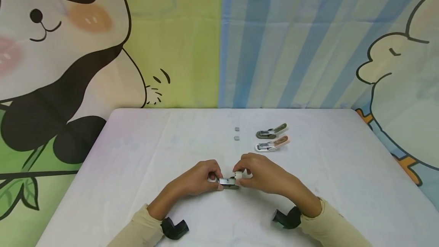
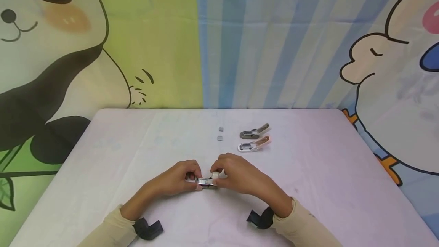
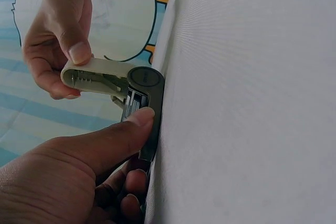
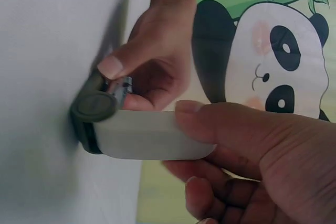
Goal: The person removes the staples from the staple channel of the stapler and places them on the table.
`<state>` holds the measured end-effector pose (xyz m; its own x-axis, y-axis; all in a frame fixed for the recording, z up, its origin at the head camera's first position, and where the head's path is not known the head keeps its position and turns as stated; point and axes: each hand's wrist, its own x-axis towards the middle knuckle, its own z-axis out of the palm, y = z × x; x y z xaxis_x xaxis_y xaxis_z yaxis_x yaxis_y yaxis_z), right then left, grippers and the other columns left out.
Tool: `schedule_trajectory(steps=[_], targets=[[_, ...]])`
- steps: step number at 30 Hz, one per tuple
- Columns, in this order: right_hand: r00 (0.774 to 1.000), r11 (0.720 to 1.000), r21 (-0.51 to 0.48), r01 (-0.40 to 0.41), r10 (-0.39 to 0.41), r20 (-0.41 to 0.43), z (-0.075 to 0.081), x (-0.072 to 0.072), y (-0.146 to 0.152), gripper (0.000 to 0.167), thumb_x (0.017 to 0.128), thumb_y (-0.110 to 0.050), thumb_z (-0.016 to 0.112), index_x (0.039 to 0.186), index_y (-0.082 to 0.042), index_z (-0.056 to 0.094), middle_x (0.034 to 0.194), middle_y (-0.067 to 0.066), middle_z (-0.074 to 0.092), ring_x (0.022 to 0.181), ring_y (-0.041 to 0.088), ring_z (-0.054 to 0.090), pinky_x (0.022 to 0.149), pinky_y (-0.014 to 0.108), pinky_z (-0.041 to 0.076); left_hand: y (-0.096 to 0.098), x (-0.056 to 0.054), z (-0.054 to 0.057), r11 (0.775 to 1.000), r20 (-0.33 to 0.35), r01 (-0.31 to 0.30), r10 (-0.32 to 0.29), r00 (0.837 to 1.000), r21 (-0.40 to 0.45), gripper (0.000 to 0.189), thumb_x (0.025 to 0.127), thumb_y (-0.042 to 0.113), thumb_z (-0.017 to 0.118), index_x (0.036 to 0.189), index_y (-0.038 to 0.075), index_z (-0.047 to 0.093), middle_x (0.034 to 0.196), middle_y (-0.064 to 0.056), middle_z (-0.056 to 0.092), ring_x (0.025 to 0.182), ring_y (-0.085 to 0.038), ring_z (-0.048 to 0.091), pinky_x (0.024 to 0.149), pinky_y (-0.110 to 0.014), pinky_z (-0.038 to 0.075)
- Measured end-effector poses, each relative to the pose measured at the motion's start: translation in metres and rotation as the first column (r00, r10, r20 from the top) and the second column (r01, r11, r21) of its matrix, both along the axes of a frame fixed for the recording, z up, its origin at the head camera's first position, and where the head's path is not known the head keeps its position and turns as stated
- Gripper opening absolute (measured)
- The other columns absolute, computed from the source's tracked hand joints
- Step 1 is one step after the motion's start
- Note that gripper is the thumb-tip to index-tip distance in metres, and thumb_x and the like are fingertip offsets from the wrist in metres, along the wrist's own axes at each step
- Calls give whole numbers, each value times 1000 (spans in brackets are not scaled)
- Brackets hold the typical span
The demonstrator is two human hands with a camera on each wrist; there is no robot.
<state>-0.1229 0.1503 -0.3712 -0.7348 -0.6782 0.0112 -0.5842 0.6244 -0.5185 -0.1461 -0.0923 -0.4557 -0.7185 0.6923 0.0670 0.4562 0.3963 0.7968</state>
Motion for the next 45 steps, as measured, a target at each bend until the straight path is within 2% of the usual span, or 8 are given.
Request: schedule_trajectory(steps=[7,14,25,30,32,35,39,45], targets=[[998,991,121,55,-59,28,6,2,8,21,79,-7,78,100,-6,75,91,-6,64,80,15,58,68,28,47,0,1,-1,1000,-3,-1,1,1000,0,17,80,12,80,88,18,66,84,5,56,77,-10,51,68,-24,44],[992,981,188,48,-68,103,3,-7,16,22,77,-6,80,99,-7,76,92,-5,67,86,13,60,76,35,50,-1,1,-3,1000,3,-7,7,1000,0,17,81,13,80,88,18,66,84,6,56,77,-10,51,68,-24,44],[985,987,163,4,-33,172,-3,-16,23,23,77,-9,81,98,-12,76,84,-12,61,66,8,51,59,27,45,-1,1,-4,1000,5,-4,4,1000,0,18,80,15,81,88,19,65,84,5,56,78,-10,51,69,-25,44],[989,984,176,11,-37,147,-2,-16,25,30,79,-19,81,108,-13,74,91,-13,64,73,7,55,63,27,46,-2,0,-7,1000,0,-2,2,1000,0,17,80,17,81,88,18,66,84,6,56,77,-10,51,69,-25,44],[991,992,122,44,-59,117,-2,-15,23,33,82,-24,79,111,-11,73,95,-12,65,79,8,57,66,28,48,-3,0,-7,1000,-2,0,0,1000,1,17,81,18,81,88,18,66,84,6,56,77,-10,51,69,-25,44],[994,993,-53,101,-100,32,-5,-11,16,31,87,-27,75,113,-11,72,95,-11,65,86,10,58,70,32,49,-2,-1,-7,1000,-16,0,0,1000,8,17,80,18,81,88,18,66,84,7,56,78,-10,52,69,-25,45],[991,961,-261,94,-116,-71,-15,-5,1,23,88,-18,74,111,-12,72,94,-8,65,89,12,57,73,38,49,-2,-1,-6,1000,-25,5,-5,1000,19,18,79,17,82,87,16,66,84,7,57,78,-10,52,69,-25,45],[979,959,-272,74,-121,-161,-34,0,-13,21,82,-9,78,103,-8,75,88,-8,68,83,11,57,71,31,46,-1,-2,-6,1000,-21,8,-7,1000,19,19,79,15,81,88,17,64,85,6,58,78,-10,52,69,-25,45]])
